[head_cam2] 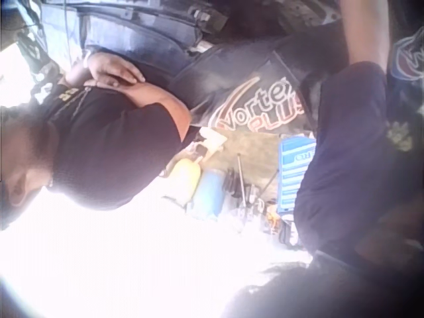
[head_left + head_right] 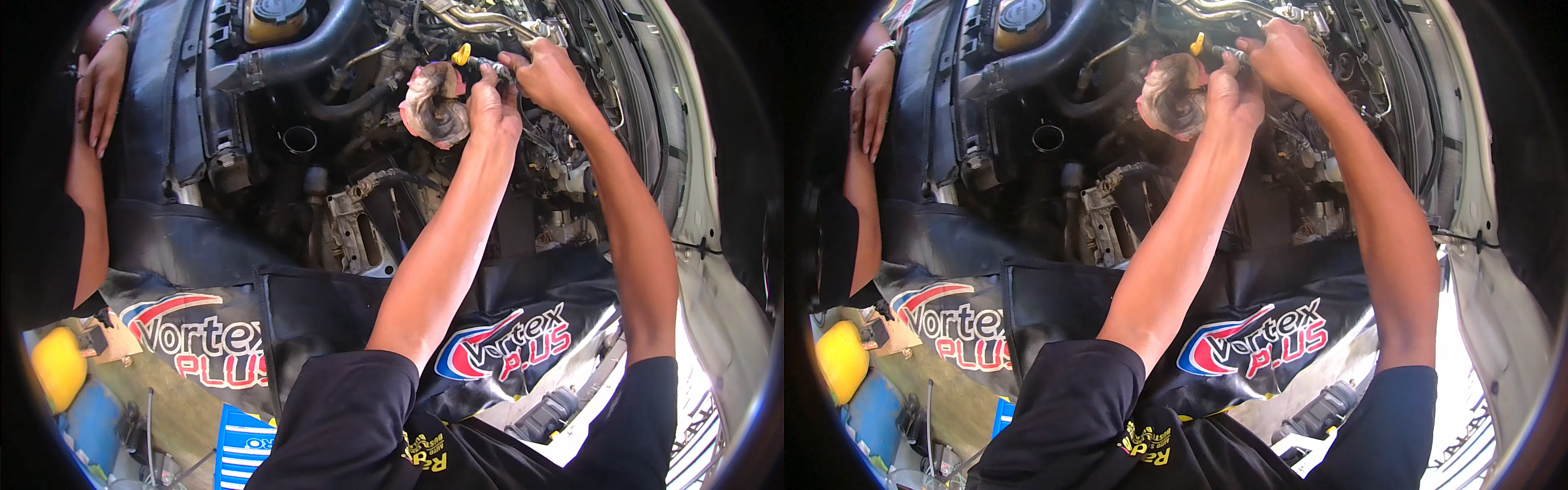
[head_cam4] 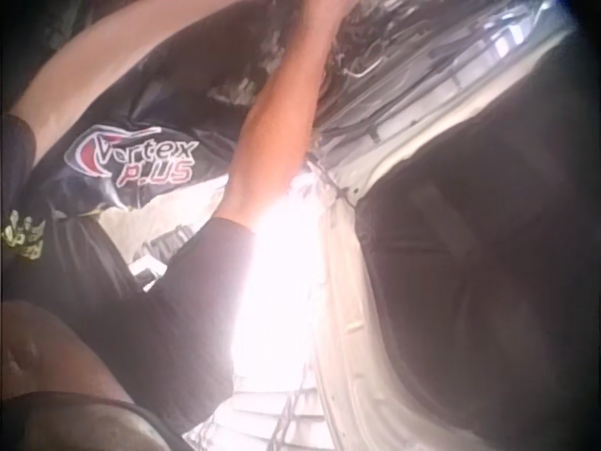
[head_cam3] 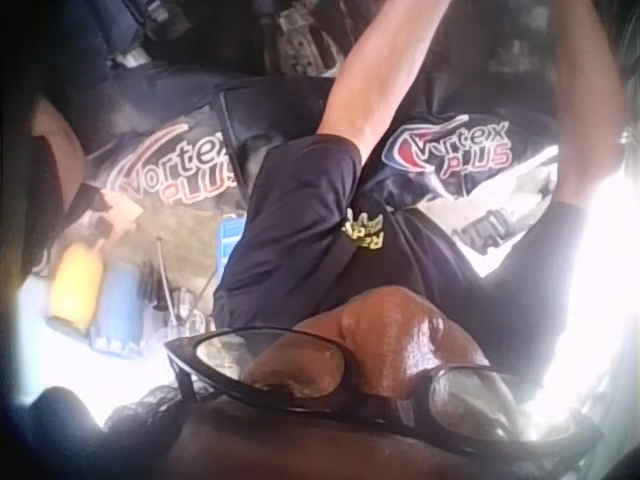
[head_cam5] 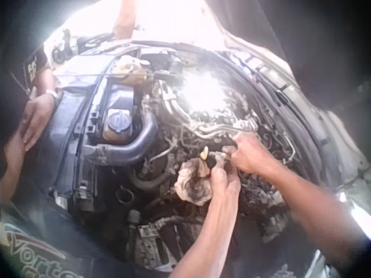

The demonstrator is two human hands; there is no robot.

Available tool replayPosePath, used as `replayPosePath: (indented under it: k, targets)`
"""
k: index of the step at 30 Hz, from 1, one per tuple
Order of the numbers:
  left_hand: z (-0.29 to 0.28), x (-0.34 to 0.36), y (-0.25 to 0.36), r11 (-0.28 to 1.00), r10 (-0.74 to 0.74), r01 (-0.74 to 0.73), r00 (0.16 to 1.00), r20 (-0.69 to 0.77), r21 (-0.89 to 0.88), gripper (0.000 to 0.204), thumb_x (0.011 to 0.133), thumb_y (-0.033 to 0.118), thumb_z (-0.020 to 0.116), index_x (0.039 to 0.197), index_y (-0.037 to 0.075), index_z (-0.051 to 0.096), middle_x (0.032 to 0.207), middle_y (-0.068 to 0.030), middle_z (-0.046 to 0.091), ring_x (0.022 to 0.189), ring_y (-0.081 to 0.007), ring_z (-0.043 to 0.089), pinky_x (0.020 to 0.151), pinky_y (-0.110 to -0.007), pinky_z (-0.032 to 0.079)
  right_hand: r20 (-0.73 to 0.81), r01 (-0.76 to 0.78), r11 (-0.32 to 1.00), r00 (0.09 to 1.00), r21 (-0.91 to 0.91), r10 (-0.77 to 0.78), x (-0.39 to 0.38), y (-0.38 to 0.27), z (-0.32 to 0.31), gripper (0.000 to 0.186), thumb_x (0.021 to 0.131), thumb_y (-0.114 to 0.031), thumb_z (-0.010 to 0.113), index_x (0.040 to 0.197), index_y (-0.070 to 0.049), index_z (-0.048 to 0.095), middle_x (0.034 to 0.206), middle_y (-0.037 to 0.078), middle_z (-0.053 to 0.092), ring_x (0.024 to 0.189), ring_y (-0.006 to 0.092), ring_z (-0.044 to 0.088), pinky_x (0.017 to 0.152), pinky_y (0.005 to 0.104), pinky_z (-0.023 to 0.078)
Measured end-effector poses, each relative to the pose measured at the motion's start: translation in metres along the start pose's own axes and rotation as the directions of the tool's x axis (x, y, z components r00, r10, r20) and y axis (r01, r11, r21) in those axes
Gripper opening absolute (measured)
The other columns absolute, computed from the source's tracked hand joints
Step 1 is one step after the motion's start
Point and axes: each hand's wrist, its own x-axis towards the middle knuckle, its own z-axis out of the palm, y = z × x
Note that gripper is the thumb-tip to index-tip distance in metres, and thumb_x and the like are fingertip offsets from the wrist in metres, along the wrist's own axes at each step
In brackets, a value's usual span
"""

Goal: The person works on a car engine with the hood open, using a ratchet and pliers to loosen and remove components. They wipe parts with a rag and reposition hoses while another person observes.

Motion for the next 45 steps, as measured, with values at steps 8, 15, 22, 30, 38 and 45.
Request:
replayPosePath:
  k: [8,15,22,30,38,45]
  targets:
    - [0.008,0.004,-0.001,0.985,-0.063,0.067,0.998,0.027,-0.16,0.015,0.101,0.023,0.07,0.109,0.011,0.066,0.1,0.0008,0.065,0.086,-0.0123,0.058,0.075,-0.029,0.05,-0.114,-0.012,0.984,0.993,-0.18,-0.009,0.012,-0.02,0.003,0.037,0.083,-0.03,0.073,0.088,0.007,0.072,0.078,0.03,0.068,0.08,0.0472,0.07,0.073,0.0515,0.057]
    - [0.006,0.012,0.015,0.991,-0.051,0.062,0.994,0.092,-0.122,0.02,0.108,0.027,0.058,0.117,0.011,0.062,0.109,-0.0046,0.068,0.104,-0.0184,0.064,0.09,-0.038,0.055,-0.158,-0.25,0.967,0.954,0.053,0.255,0.01,-0.045,0.002,0.033,0.084,-0.024,0.075,0.08,0.009,0.072,0.083,0.034,0.068,0.084,0.0491,0.07,0.077,0.0525,0.056]
    - [-0.005,0.017,0.002,0.999,0.042,-0.043,0.993,0.107,0.0,0.03,0.109,0.029,0.053,0.13,0.008,0.054,0.12,-0.0082,0.064,0.112,-0.0204,0.064,0.099,-0.039,0.054,-0.294,-0.061,0.998,0.954,-0.011,0.055,-0.009,-0.013,0.033,0.044,0.092,-0.038,0.07,0.091,0.006,0.074,0.083,0.033,0.069,0.087,0.0487,0.07,0.078,0.0519,0.055]
    - [-0.017,-0.01,-0.001,0.996,0.091,-0.092,0.965,0.248,-0.005,0.031,0.111,0.026,0.048,0.126,-0.001,0.053,0.126,-0.0112,0.061,0.12,-0.023,0.06,0.106,-0.04,0.05,-0.404,-0.05,0.999,0.914,-0.004,0.044,-0.009,-0.029,0.029,0.027,0.086,-0.019,0.07,0.084,0.008,0.072,0.084,0.032,0.068,0.085,0.0488,0.069,0.076,0.0537,0.055]
    - [-0.009,-0.008,-0.004,0.984,0.05,-0.016,0.981,0.189,-0.177,0.021,0.108,0.014,0.056,0.119,-0.001,0.065,0.115,-0.0063,0.066,0.103,-0.0154,0.06,0.095,-0.032,0.048,-0.274,0.033,0.926,0.951,-0.376,-0.145,-0.008,-0.021,0.035,0.023,0.086,-0.017,0.07,0.083,0.005,0.075,0.081,0.031,0.069,0.079,0.0492,0.069,0.074,0.0537,0.056]
    - [-0.015,-0.002,-0.004,0.988,-0.005,0.045,0.966,0.259,-0.147,0.023,0.109,0.015,0.052,0.12,-0.002,0.063,0.118,-0.0087,0.066,0.108,-0.0171,0.062,0.096,-0.036,0.052,-0.235,0.08,0.877,0.948,-0.474,-0.213,-0.011,-0.016,0.037,0.02,0.083,-0.018,0.07,0.08,0.0,0.078,0.083,0.024,0.068,0.079,0.0424,0.068,0.074,0.0496,0.057]
